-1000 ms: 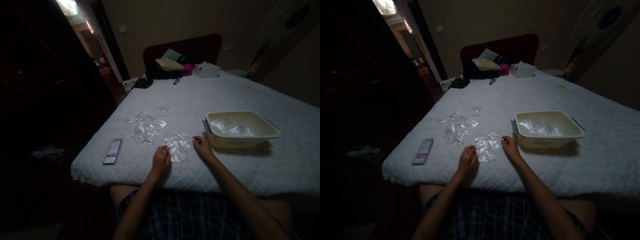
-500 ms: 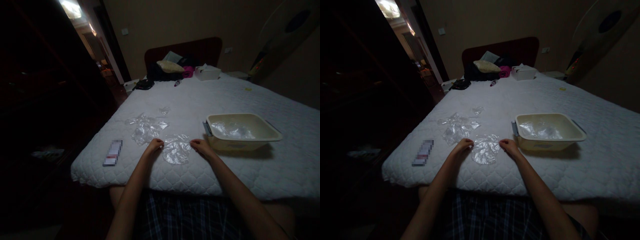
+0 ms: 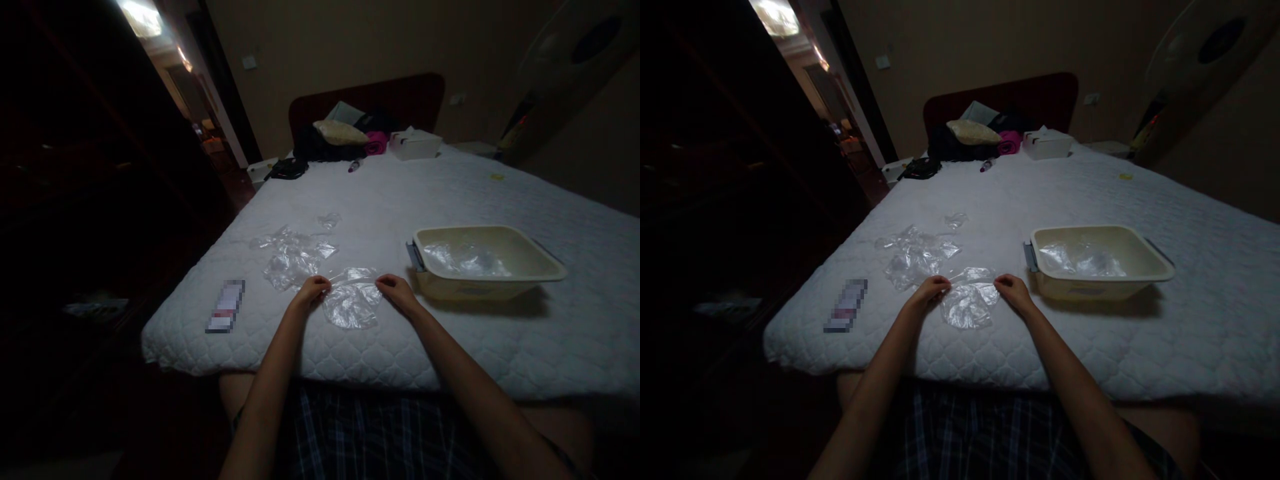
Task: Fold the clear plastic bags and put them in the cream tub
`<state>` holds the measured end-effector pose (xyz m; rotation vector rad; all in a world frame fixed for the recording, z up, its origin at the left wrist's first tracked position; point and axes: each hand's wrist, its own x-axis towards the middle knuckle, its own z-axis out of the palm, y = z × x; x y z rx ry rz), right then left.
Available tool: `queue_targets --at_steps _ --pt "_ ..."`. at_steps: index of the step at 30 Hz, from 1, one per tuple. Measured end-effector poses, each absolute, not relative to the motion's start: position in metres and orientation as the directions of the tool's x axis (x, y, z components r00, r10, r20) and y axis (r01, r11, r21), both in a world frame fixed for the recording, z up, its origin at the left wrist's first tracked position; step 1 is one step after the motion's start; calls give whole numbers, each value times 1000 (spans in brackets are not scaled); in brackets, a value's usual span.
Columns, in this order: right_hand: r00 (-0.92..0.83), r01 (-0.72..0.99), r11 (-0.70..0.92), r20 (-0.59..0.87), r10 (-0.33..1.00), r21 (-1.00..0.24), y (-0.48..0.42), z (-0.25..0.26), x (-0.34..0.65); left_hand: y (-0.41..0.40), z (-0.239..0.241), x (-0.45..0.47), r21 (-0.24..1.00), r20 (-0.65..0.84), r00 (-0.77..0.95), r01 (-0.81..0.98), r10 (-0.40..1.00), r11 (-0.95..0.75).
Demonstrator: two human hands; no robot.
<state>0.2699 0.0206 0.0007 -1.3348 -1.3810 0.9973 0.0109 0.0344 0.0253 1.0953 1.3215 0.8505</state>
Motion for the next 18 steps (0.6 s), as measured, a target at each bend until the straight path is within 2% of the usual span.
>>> queue_targets --at_steps 5,10,18 --pt "19 147 74 78 997 -986 17 1 271 28 30 10 949 -313 107 85 944 305" --pt "4 183 102 104 995 -978 16 1 273 24 29 10 958 -286 119 6 951 287" --pt "-16 207 126 126 992 -970 14 -4 276 25 27 9 952 -303 126 -8 945 306"
